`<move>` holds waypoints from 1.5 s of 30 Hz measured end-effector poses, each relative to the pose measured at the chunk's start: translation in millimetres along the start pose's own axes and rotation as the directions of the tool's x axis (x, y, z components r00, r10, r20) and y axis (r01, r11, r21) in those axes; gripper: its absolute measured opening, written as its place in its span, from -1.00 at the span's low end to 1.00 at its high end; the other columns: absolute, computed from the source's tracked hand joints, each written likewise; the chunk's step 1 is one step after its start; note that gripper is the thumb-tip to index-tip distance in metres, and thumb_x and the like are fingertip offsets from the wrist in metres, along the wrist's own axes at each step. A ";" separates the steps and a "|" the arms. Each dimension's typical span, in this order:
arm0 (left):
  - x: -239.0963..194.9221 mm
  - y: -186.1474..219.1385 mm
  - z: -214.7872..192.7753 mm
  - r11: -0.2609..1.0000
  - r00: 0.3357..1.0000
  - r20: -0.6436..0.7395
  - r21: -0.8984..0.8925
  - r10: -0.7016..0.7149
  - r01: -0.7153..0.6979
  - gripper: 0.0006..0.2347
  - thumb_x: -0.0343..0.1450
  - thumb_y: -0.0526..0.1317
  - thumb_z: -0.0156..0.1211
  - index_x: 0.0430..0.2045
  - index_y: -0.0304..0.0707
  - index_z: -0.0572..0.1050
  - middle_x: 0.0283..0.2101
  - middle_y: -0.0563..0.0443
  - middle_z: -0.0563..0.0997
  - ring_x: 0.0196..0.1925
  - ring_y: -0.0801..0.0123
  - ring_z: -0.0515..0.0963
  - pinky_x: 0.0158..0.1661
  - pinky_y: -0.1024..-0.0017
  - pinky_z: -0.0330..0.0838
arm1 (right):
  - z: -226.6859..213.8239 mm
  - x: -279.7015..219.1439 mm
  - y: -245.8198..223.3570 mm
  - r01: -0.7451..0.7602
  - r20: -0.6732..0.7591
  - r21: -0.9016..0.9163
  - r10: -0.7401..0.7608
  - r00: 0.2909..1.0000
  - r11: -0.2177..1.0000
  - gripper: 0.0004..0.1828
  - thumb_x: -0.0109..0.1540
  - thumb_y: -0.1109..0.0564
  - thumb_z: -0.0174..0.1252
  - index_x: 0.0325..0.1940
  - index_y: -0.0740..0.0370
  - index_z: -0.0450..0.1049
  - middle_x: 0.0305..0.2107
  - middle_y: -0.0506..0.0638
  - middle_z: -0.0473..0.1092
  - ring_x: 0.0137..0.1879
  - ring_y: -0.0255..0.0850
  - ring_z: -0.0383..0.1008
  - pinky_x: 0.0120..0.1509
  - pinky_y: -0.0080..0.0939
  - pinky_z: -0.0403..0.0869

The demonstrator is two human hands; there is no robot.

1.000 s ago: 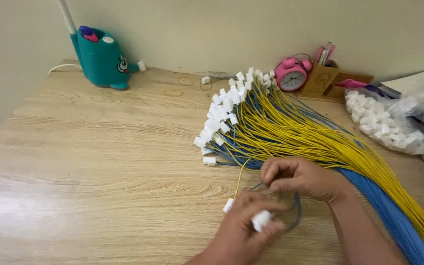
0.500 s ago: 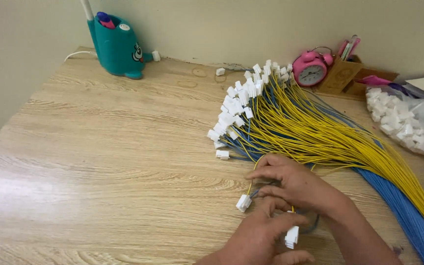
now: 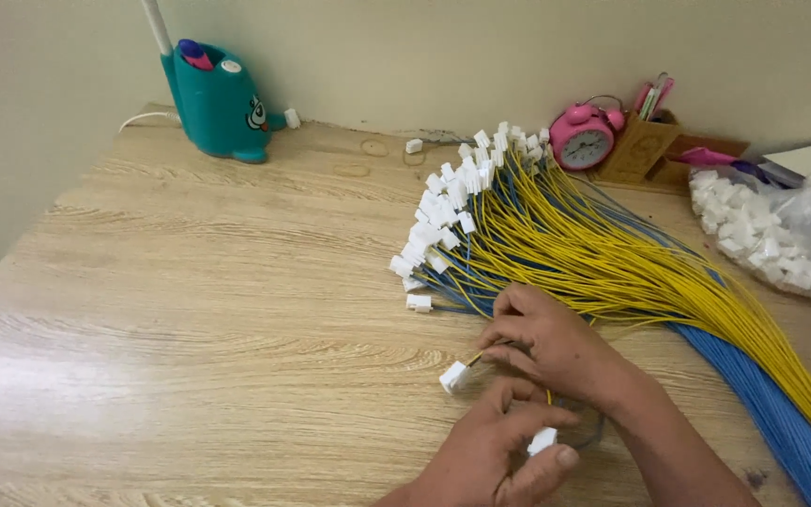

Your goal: The person assembles yellow and blue cables by inserting the ends into white plastic connectors. They handle the cables and connectors by hand, repeatedly picking up a cable, aligning it with a connector, and pushing it in until it clicks.

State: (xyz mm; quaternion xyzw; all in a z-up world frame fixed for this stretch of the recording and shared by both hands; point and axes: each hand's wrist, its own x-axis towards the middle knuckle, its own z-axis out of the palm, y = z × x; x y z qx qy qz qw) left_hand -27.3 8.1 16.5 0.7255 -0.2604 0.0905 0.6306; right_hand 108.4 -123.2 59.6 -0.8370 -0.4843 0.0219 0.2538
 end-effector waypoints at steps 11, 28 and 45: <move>14.5 0.1 -8.7 0.966 0.971 -0.164 -0.219 -0.173 0.135 -0.73 0.45 -0.10 -0.07 -0.25 -0.14 0.63 -0.18 0.02 0.50 -0.03 0.45 0.52 0.05 0.52 0.33 | 1.3 -13.5 66.1 0.111 -0.223 0.965 0.520 0.824 0.237 -0.76 0.33 0.07 -0.05 -0.15 0.30 0.42 -0.24 0.15 0.45 -0.17 -0.03 0.49 -0.01 -0.06 0.47; 15.2 -5.5 -9.6 0.983 0.988 -0.116 -0.163 -0.103 0.083 -0.72 0.42 -0.06 -0.04 -0.16 -0.17 0.55 -0.13 0.02 0.54 -0.03 0.41 0.53 0.01 0.48 0.32 | -2.7 -24.0 82.7 0.238 -0.151 0.958 0.428 0.891 -0.158 -0.84 0.30 0.10 0.06 -0.10 0.12 0.50 -0.31 0.08 0.47 -0.38 -0.15 0.37 -0.19 -0.17 0.33; 36.8 13.5 -53.5 0.773 0.885 -0.051 -0.512 -0.462 0.374 -0.34 0.33 0.25 -0.31 0.27 -0.11 0.17 0.35 -0.17 0.28 0.40 0.16 0.25 0.24 0.22 0.18 | -10.8 -23.6 50.6 -0.125 0.068 0.946 0.191 0.979 0.301 -0.81 0.20 0.14 0.17 -0.41 0.33 0.49 -0.44 0.11 0.46 -0.25 -0.10 0.39 -0.07 -0.13 0.27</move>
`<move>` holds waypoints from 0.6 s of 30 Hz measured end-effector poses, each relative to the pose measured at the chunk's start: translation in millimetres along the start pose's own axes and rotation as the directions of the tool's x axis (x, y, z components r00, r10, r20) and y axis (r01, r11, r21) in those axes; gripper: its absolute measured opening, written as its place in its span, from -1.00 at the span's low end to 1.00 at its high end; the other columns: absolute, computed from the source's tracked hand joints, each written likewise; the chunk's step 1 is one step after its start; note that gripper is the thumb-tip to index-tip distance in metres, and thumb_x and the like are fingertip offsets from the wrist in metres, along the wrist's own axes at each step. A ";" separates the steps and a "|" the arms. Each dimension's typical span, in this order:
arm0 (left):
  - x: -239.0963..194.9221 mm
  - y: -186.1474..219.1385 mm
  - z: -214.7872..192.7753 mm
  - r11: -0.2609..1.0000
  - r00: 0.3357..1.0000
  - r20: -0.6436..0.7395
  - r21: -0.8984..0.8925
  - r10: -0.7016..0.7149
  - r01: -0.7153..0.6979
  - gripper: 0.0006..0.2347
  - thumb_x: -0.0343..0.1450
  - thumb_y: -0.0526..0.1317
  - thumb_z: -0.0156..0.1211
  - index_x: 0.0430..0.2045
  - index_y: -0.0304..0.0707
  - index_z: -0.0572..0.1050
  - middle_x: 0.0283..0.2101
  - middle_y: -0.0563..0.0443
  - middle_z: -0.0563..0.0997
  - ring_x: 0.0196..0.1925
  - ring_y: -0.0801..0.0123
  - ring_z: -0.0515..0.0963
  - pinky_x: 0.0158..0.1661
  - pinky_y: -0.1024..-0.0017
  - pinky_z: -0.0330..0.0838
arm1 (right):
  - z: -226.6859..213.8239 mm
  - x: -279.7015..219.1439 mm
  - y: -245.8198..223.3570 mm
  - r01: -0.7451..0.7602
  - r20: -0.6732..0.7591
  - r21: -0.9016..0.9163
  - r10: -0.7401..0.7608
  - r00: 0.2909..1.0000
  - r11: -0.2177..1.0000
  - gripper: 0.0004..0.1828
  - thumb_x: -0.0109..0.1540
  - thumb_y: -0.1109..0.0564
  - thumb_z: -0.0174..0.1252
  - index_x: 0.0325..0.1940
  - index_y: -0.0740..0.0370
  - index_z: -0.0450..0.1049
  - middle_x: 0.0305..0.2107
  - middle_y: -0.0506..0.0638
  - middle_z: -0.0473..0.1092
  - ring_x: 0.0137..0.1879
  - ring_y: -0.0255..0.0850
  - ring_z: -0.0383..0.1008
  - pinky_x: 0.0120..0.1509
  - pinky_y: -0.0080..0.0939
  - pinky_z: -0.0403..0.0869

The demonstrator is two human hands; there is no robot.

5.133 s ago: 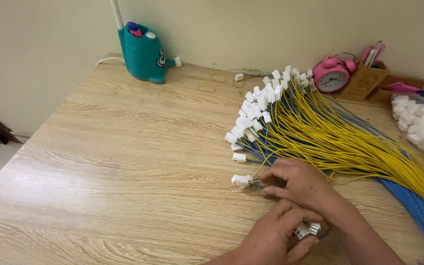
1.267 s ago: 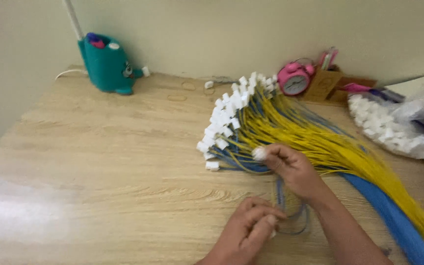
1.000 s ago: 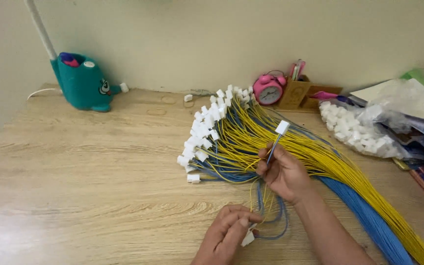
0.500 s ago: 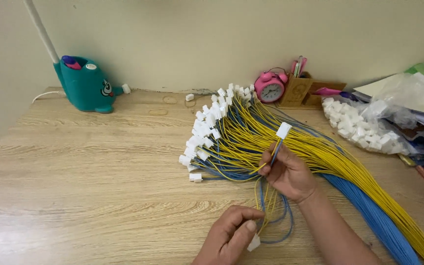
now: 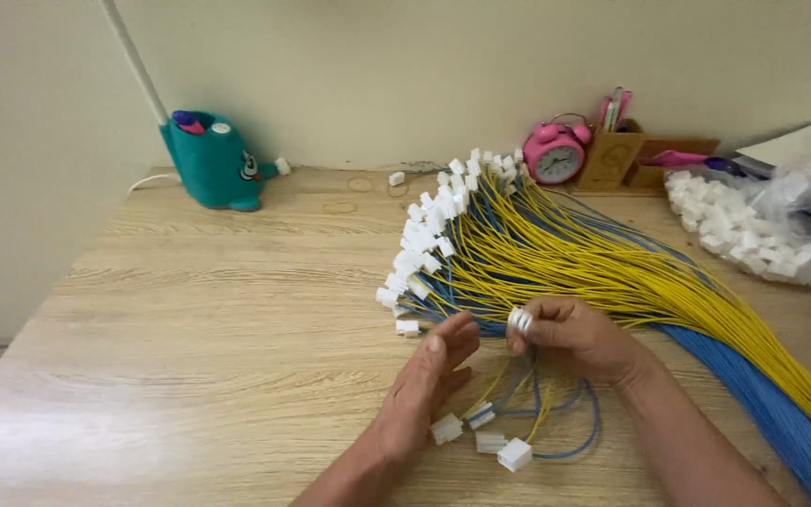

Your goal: The person assembles yellow and blue cables by inserting the ends into white plastic connectors. They handle the cables and connectors by hand, repeatedly picking up a cable, aligning it with a connector, and pushing it in until it clicks.

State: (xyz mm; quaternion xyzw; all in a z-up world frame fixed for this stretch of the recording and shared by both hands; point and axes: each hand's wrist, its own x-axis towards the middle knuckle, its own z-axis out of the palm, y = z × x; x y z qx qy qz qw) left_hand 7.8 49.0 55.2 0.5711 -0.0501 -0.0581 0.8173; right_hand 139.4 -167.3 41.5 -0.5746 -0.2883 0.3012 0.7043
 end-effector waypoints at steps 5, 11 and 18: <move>3.4 1.8 -2.0 0.999 0.978 0.210 0.034 0.002 -0.010 -0.34 0.36 0.24 -0.31 0.35 -0.07 0.08 0.13 0.06 0.25 0.13 0.46 0.17 0.12 0.43 0.09 | 8.2 1.9 -10.6 -0.233 -0.077 -0.271 0.221 0.972 0.934 -0.86 0.08 0.18 0.31 -0.43 0.35 0.63 -0.48 0.06 0.57 -0.31 -0.20 0.50 -0.13 -0.18 0.45; -7.0 23.1 -1.4 0.815 0.834 0.529 0.409 0.154 -0.410 -0.30 0.40 0.38 -0.47 0.32 -0.07 0.01 0.46 -0.25 -0.11 0.54 0.01 -0.27 0.35 0.05 -0.30 | 27.4 4.5 -19.7 -0.368 -0.071 -0.384 0.371 0.926 0.847 -0.76 0.05 0.20 0.33 -0.23 0.34 0.70 -0.38 0.02 0.63 -0.28 -0.30 0.50 -0.14 -0.32 0.44; -10.0 4.6 -0.9 0.610 0.769 0.605 0.535 0.207 -0.584 -0.35 0.39 0.19 -0.26 0.27 -0.32 0.09 0.45 -0.49 -0.23 0.52 -0.17 -0.22 0.38 0.11 -0.23 | 24.4 3.2 -16.6 -0.431 -0.134 -0.355 0.411 0.902 0.830 -0.80 0.04 0.33 0.30 -0.26 0.41 0.66 -0.34 0.10 0.63 -0.24 -0.22 0.55 -0.14 -0.26 0.50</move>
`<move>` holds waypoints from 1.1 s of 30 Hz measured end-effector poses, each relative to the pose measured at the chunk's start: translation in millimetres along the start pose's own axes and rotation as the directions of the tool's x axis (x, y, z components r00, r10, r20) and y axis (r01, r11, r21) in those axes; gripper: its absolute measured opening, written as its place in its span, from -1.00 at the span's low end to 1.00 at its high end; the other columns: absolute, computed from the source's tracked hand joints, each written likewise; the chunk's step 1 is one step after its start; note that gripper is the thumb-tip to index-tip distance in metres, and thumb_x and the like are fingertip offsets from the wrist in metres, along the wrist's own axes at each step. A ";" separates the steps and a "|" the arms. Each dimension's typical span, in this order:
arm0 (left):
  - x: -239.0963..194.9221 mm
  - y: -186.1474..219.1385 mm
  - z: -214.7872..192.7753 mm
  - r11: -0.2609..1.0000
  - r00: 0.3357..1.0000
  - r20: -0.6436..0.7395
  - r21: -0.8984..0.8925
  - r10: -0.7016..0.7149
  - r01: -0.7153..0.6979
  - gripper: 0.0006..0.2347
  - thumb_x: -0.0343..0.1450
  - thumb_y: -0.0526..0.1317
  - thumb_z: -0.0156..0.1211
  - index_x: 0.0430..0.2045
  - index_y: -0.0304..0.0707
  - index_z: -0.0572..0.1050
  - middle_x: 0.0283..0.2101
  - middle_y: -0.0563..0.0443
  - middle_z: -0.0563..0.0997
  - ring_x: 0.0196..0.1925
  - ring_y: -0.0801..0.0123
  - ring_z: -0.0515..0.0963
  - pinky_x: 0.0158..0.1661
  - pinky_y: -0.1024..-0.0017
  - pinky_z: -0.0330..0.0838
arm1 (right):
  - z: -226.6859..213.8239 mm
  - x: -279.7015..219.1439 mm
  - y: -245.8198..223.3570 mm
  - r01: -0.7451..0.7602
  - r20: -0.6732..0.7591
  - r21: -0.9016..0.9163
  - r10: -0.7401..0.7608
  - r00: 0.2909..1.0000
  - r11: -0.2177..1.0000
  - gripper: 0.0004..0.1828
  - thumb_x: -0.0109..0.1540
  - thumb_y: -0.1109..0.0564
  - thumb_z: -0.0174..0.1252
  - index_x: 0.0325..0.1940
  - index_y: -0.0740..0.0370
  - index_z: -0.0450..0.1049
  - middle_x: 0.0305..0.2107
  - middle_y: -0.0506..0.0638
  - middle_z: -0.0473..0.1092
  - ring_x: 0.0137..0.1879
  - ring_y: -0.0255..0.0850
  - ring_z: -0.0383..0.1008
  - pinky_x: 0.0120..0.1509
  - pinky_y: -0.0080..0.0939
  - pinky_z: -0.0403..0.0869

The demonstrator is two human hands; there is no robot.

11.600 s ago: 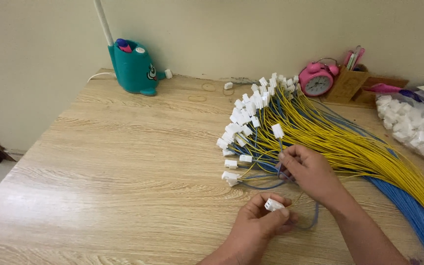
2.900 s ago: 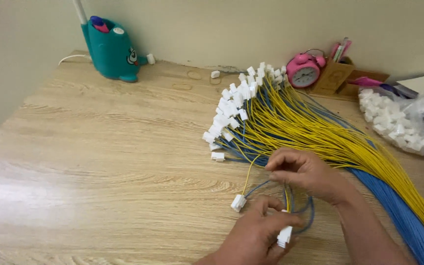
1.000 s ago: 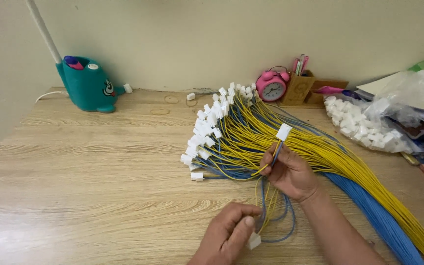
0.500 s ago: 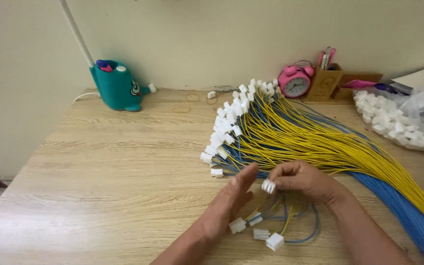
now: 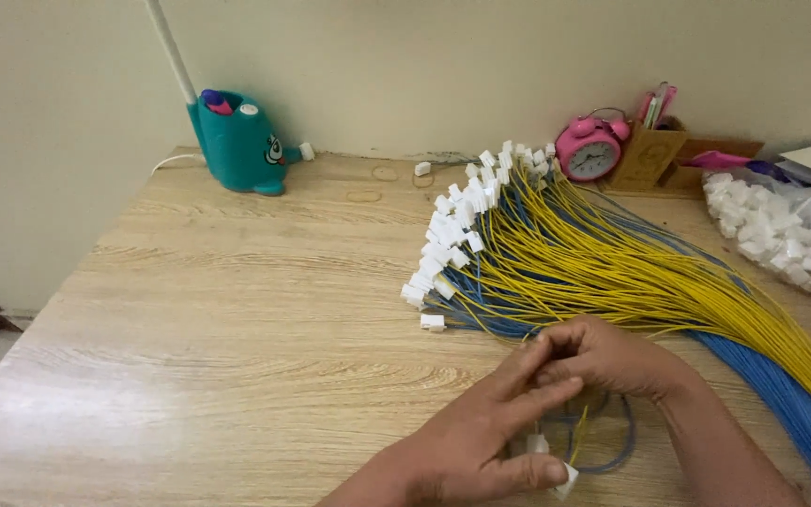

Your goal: The person assembles yellow and blue cables by inserting the ends into white plastic connectors. They handle the cables and connectors by hand, repeatedly picking up a cable, aligning it with a connector, and pushing it in until it clicks.

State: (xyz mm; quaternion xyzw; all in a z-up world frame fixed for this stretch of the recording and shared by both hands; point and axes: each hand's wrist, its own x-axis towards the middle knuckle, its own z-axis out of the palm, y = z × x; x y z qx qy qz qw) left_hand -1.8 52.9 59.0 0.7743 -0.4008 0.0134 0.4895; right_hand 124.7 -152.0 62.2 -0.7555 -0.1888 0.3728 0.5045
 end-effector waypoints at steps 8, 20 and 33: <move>-5.0 -31.3 31.5 0.944 0.996 0.011 0.321 0.084 -0.083 -0.37 0.36 0.23 -0.30 0.28 -0.10 0.16 0.45 -0.44 0.01 0.50 -0.31 -0.06 0.34 -0.07 -0.09 | -0.9 -12.7 -32.2 0.027 -0.243 -0.114 -0.055 0.968 0.993 -0.84 0.11 0.28 0.23 -0.26 0.37 0.65 -0.36 0.15 0.64 -0.21 -0.12 0.62 -0.07 -0.17 0.57; -6.8 -53.7 46.3 0.879 0.990 0.043 0.456 0.135 -0.140 -0.49 0.35 -0.04 -0.01 0.26 0.02 0.22 0.32 -0.11 0.35 0.43 -0.14 0.24 0.20 -0.04 0.11 | 60.4 32.4 -72.2 -0.069 -0.500 -0.488 -0.214 0.839 0.870 -0.89 0.08 0.04 0.33 -0.36 0.06 0.66 -0.49 -0.15 0.49 -0.40 -0.35 0.33 -0.29 -0.34 0.32; -6.1 -41.4 38.4 0.903 0.991 0.026 0.410 0.132 -0.131 -0.50 0.35 0.06 -0.08 0.20 -0.05 0.30 0.28 -0.12 0.38 0.43 0.02 0.22 0.24 -0.02 0.05 | 48.1 45.5 -37.0 -0.215 -0.398 -0.835 -0.287 0.871 0.506 -0.77 0.04 -0.26 0.31 -0.39 -0.20 0.55 -0.39 -0.36 0.46 -0.19 -0.38 0.43 -0.22 -0.20 0.34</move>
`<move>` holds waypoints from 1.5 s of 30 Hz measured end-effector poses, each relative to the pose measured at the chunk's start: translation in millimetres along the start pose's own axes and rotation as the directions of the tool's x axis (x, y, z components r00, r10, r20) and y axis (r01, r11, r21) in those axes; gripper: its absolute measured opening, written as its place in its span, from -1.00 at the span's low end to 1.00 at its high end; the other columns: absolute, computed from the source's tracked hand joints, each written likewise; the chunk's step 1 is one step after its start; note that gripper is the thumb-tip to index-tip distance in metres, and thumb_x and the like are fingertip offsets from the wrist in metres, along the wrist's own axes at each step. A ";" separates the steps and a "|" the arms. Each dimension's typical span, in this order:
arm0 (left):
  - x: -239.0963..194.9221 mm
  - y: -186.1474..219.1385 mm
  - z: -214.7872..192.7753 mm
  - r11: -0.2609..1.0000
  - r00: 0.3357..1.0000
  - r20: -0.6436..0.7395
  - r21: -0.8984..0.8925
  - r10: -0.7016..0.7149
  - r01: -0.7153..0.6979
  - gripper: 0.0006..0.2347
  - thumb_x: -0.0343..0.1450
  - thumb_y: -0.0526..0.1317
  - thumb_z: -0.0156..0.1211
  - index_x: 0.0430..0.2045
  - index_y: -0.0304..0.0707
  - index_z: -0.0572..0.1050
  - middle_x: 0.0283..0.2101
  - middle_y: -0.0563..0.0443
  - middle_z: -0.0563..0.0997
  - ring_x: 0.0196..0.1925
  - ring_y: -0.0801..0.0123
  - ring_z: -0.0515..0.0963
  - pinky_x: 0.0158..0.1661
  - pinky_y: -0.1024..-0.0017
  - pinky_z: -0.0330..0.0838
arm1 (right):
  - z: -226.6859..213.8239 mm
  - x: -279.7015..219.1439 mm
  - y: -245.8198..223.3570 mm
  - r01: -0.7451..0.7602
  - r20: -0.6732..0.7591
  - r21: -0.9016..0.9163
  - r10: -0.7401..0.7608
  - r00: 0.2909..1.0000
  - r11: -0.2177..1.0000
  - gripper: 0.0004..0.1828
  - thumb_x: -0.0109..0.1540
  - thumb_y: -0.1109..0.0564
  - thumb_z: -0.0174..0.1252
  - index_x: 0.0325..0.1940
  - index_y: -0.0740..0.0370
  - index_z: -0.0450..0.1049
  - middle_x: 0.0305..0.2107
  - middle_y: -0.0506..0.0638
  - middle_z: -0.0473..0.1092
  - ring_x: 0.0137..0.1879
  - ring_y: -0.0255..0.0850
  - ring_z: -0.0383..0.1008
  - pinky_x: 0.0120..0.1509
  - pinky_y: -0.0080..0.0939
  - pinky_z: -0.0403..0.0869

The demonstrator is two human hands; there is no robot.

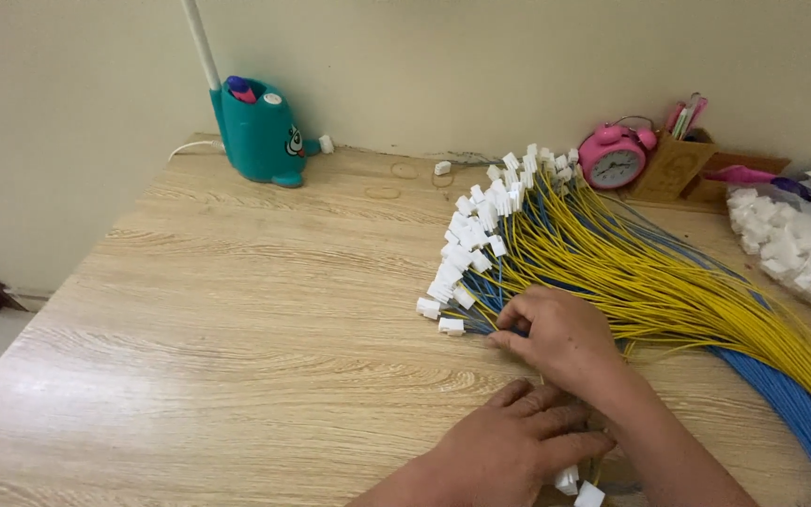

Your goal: The person assembles yellow and blue cables by inserting the ends into white plastic connectors. They handle the cables and connectors by hand, repeatedly picking up a cable, aligning it with a connector, and pushing it in until it clicks.

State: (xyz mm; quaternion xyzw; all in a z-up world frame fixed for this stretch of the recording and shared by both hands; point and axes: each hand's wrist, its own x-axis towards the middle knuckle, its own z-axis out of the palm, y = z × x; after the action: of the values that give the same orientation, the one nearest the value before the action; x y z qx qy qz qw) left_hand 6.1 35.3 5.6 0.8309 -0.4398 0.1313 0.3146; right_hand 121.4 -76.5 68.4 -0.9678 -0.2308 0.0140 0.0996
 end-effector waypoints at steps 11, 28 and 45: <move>-0.8 -0.3 0.7 1.000 1.000 0.001 0.017 0.002 -0.002 -0.50 0.35 0.06 -0.05 0.19 -0.05 0.29 0.29 -0.10 0.37 0.44 -0.04 0.22 0.20 0.02 0.10 | -10.1 0.7 -11.3 -0.123 -0.003 0.205 0.126 0.992 0.971 -0.71 0.22 -0.18 0.03 -0.24 -0.03 0.56 -0.26 -0.20 0.49 -0.16 -0.23 0.47 -0.17 -0.11 0.36; 0.3 -3.6 -1.0 0.997 0.997 -0.035 0.028 0.067 -0.066 -0.52 0.38 0.02 0.03 0.19 -0.10 0.29 0.22 -0.17 0.40 0.30 -0.19 0.32 0.20 -0.02 0.12 | -4.2 10.8 44.6 -0.171 0.154 0.982 0.184 0.971 0.083 -0.84 0.33 0.18 0.01 -0.23 0.35 0.42 -0.47 0.05 0.29 -0.53 -0.25 0.15 -0.52 -0.35 0.09; 11.2 6.5 -45.4 0.339 0.715 -0.143 -0.931 -0.684 0.138 -0.45 0.38 0.02 -0.08 0.26 -0.16 0.09 0.13 -0.20 0.44 0.22 0.13 0.42 0.10 0.24 0.40 | -3.2 0.8 76.8 -0.122 0.165 0.977 -0.259 0.952 0.174 -0.80 0.23 0.09 0.14 -0.38 0.28 0.46 -0.53 0.09 0.39 -0.48 -0.20 0.24 -0.39 -0.23 0.19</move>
State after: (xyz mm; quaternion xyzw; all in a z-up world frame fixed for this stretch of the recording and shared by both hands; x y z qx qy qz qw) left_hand 9.9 54.3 48.7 0.5636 -0.1020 0.0163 0.8196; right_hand 156.5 -143.9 56.3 -0.6508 -0.2234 0.2981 0.6616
